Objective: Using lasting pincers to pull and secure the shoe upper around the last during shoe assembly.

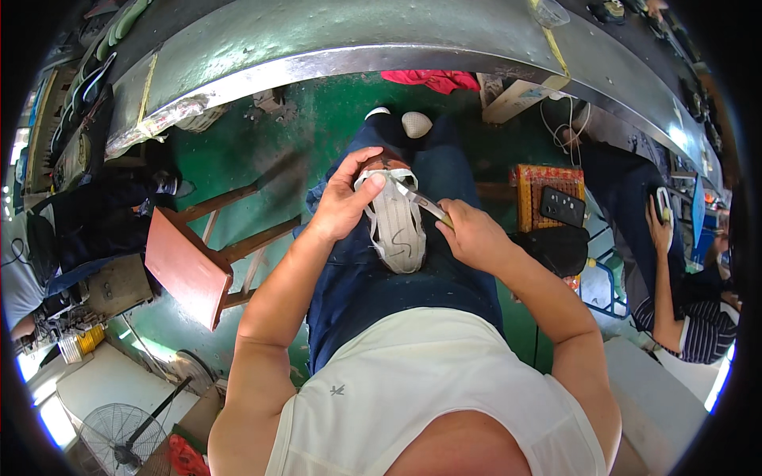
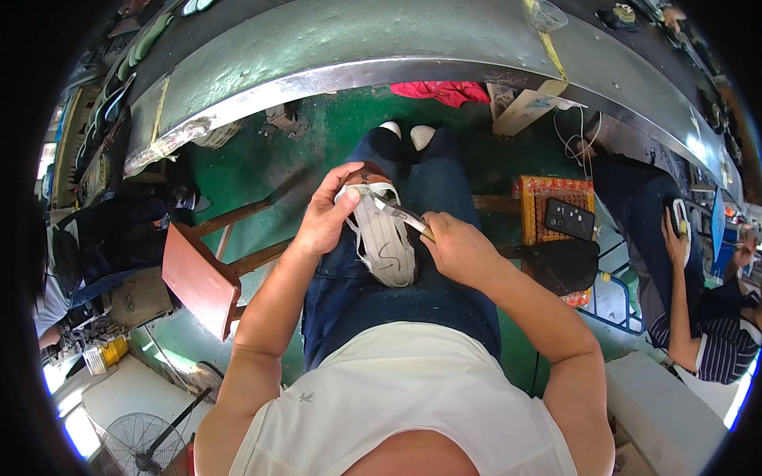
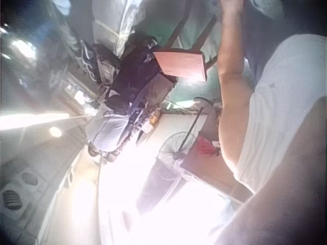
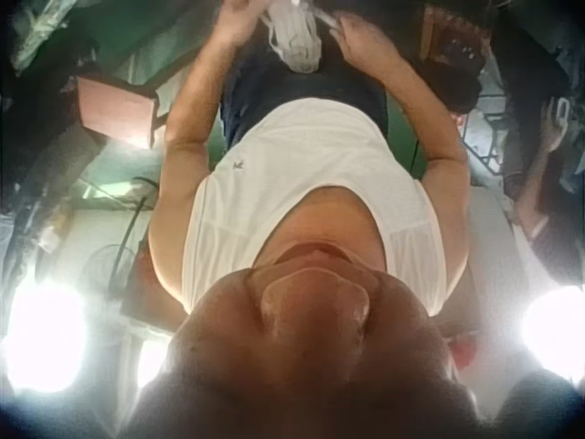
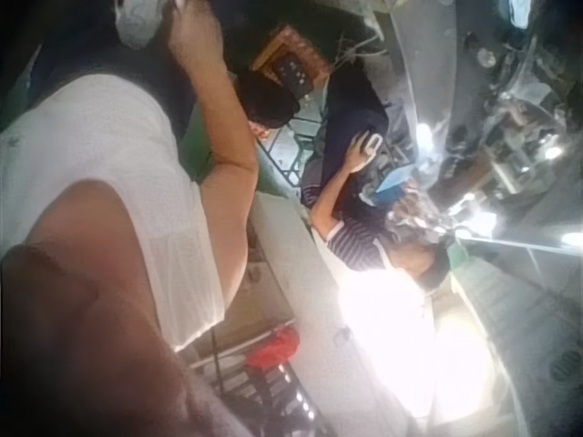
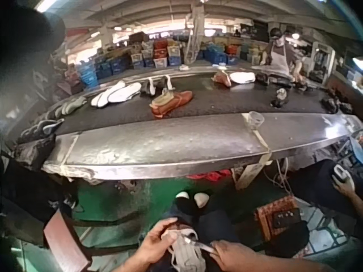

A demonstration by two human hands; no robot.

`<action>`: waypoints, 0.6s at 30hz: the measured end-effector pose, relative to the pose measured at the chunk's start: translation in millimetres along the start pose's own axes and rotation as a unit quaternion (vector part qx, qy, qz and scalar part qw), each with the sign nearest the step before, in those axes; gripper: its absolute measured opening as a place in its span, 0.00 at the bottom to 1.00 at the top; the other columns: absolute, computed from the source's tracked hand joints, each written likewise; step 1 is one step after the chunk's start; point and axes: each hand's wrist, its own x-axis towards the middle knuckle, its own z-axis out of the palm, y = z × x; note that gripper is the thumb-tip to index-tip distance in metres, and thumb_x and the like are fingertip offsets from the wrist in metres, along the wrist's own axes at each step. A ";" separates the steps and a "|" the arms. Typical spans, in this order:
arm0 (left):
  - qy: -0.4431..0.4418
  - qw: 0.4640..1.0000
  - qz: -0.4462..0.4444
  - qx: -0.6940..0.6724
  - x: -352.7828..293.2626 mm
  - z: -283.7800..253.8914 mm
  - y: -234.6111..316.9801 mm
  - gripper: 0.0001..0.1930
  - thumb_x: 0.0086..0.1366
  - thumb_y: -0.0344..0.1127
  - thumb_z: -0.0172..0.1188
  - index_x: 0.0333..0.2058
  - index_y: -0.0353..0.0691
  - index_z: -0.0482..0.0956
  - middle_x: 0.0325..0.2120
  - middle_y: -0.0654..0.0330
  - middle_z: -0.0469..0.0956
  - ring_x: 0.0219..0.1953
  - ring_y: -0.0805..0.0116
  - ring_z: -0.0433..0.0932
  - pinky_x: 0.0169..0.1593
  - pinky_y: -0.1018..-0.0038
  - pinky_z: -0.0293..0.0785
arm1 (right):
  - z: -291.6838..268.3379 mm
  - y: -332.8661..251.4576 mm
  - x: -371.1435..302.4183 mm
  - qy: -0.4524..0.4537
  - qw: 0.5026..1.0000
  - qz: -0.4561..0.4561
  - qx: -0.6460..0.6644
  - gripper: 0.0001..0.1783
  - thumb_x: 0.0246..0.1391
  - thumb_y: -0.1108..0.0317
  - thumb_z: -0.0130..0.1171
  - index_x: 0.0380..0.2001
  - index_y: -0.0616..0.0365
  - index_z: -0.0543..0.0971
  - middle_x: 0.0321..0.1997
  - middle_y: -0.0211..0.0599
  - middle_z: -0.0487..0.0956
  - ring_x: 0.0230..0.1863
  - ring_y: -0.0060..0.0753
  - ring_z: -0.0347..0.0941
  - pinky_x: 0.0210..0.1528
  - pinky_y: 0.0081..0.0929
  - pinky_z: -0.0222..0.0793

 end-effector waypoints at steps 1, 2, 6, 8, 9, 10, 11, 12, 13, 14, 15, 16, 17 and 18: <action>0.034 0.999 -0.002 0.024 -0.1 3.3 -3.2 0.21 0.70 0.33 0.62 0.59 0.37 0.71 0.51 0.61 0.78 0.54 0.72 0.74 0.61 0.70 0.68 | -6.1 -5.4 -2.9 -0.037 0.999 0.019 -0.032 0.19 0.62 0.66 0.58 0.51 0.66 0.70 0.43 0.54 0.78 0.40 0.60 0.78 0.43 0.48 0.74; 0.032 0.999 -0.002 0.023 0.1 6.0 -3.5 0.21 0.70 0.33 0.62 0.59 0.37 0.71 0.51 0.61 0.78 0.54 0.72 0.74 0.61 0.70 0.68 | -9.3 -9.1 -5.7 -0.036 0.999 0.020 -0.033 0.19 0.62 0.66 0.58 0.51 0.66 0.70 0.43 0.54 0.78 0.40 0.60 0.78 0.43 0.48 0.74; 0.054 0.997 0.002 0.056 -4.1 13.6 1.7 0.20 0.70 0.30 0.61 0.60 0.38 0.72 0.52 0.60 0.77 0.55 0.72 0.73 0.61 0.70 0.68 | -38.1 -14.7 -7.3 -0.116 0.990 0.047 0.068 0.17 0.61 0.69 0.59 0.51 0.65 0.73 0.41 0.49 0.80 0.39 0.51 0.79 0.44 0.39 0.74; 0.059 0.993 0.016 0.101 -10.5 19.0 9.0 0.21 0.70 0.30 0.60 0.60 0.37 0.73 0.54 0.58 0.77 0.57 0.69 0.73 0.62 0.68 0.67 | -55.0 -11.9 -13.6 -0.202 0.962 0.056 0.173 0.18 0.60 0.70 0.60 0.51 0.66 0.75 0.41 0.46 0.81 0.40 0.43 0.80 0.45 0.34 0.74; 0.051 0.983 0.065 0.164 -14.9 24.1 14.7 0.21 0.69 0.29 0.61 0.60 0.36 0.73 0.57 0.55 0.75 0.60 0.68 0.72 0.64 0.68 0.65 | -59.1 -12.3 -21.9 -0.179 0.962 0.053 0.198 0.17 0.61 0.70 0.59 0.51 0.66 0.75 0.41 0.43 0.81 0.40 0.37 0.80 0.46 0.32 0.74; 0.043 0.966 0.113 0.227 -19.1 27.8 18.4 0.22 0.69 0.29 0.61 0.60 0.36 0.72 0.60 0.52 0.73 0.62 0.66 0.70 0.65 0.67 0.64 | -59.5 -13.2 -28.2 -0.156 0.961 0.050 0.224 0.17 0.61 0.71 0.59 0.51 0.66 0.76 0.41 0.40 0.82 0.40 0.32 0.79 0.47 0.31 0.73; 0.022 0.955 0.139 0.263 -25.8 28.7 19.7 0.24 0.67 0.27 0.61 0.61 0.34 0.72 0.64 0.46 0.68 0.66 0.58 0.67 0.68 0.63 0.60 | -52.9 -18.1 -33.2 -0.067 0.962 0.059 0.259 0.16 0.65 0.66 0.58 0.52 0.61 0.74 0.41 0.42 0.82 0.44 0.34 0.80 0.50 0.32 0.73; 0.015 0.956 0.134 0.259 -30.6 35.4 23.6 0.24 0.67 0.27 0.61 0.61 0.34 0.72 0.64 0.46 0.68 0.66 0.58 0.67 0.68 0.63 0.60 | -48.0 -22.7 -30.9 -0.064 0.961 0.068 0.260 0.16 0.65 0.66 0.58 0.52 0.61 0.74 0.41 0.42 0.82 0.44 0.34 0.80 0.50 0.32 0.73; -0.011 0.934 0.181 0.308 -36.9 42.5 28.6 0.25 0.64 0.27 0.64 0.59 0.35 0.73 0.64 0.45 0.68 0.66 0.51 0.67 0.68 0.60 0.61 | -42.1 -27.8 -23.6 0.029 0.962 0.058 0.264 0.16 0.65 0.66 0.58 0.53 0.62 0.73 0.43 0.43 0.82 0.45 0.35 0.80 0.51 0.33 0.73; -0.031 0.905 0.229 0.357 -43.9 48.7 36.0 0.25 0.61 0.26 0.66 0.58 0.35 0.75 0.64 0.44 0.68 0.66 0.44 0.66 0.68 0.57 0.61 | -36.4 -33.1 -14.7 0.117 0.956 0.043 0.264 0.17 0.66 0.66 0.57 0.53 0.64 0.72 0.45 0.43 0.81 0.47 0.36 0.80 0.52 0.33 0.73; -0.059 0.877 0.280 0.385 -46.8 52.5 40.8 0.26 0.61 0.25 0.63 0.60 0.34 0.73 0.64 0.42 0.68 0.65 0.43 0.68 0.68 0.54 0.61 | -29.8 -34.7 -7.1 0.135 0.948 0.037 0.286 0.19 0.66 0.66 0.57 0.55 0.65 0.71 0.48 0.45 0.81 0.50 0.37 0.79 0.55 0.33 0.72; -0.069 0.861 0.290 0.412 -53.4 57.6 45.1 0.26 0.59 0.26 0.66 0.58 0.33 0.74 0.62 0.43 0.70 0.63 0.40 0.69 0.66 0.53 0.64 | -26.2 -38.5 -5.5 0.138 0.942 0.024 0.304 0.19 0.66 0.67 0.57 0.55 0.65 0.70 0.49 0.46 0.81 0.51 0.37 0.79 0.55 0.33 0.72; -0.072 0.854 0.298 0.420 -59.7 62.7 48.7 0.27 0.56 0.27 0.68 0.56 0.33 0.76 0.60 0.45 0.72 0.62 0.40 0.70 0.64 0.53 0.66 | -22.6 -41.6 -7.4 0.139 0.938 0.008 0.319 0.19 0.66 0.66 0.58 0.55 0.64 0.70 0.50 0.47 0.81 0.51 0.37 0.79 0.54 0.33 0.73; -0.075 0.847 0.305 0.429 -65.3 66.3 49.4 0.27 0.54 0.28 0.70 0.54 0.34 0.77 0.59 0.47 0.74 0.60 0.39 0.71 0.63 0.53 0.68 | -19.0 -44.4 -12.0 0.139 0.932 -0.008 0.333 0.20 0.65 0.66 0.58 0.56 0.64 0.70 0.50 0.47 0.81 0.52 0.37 0.79 0.54 0.32 0.73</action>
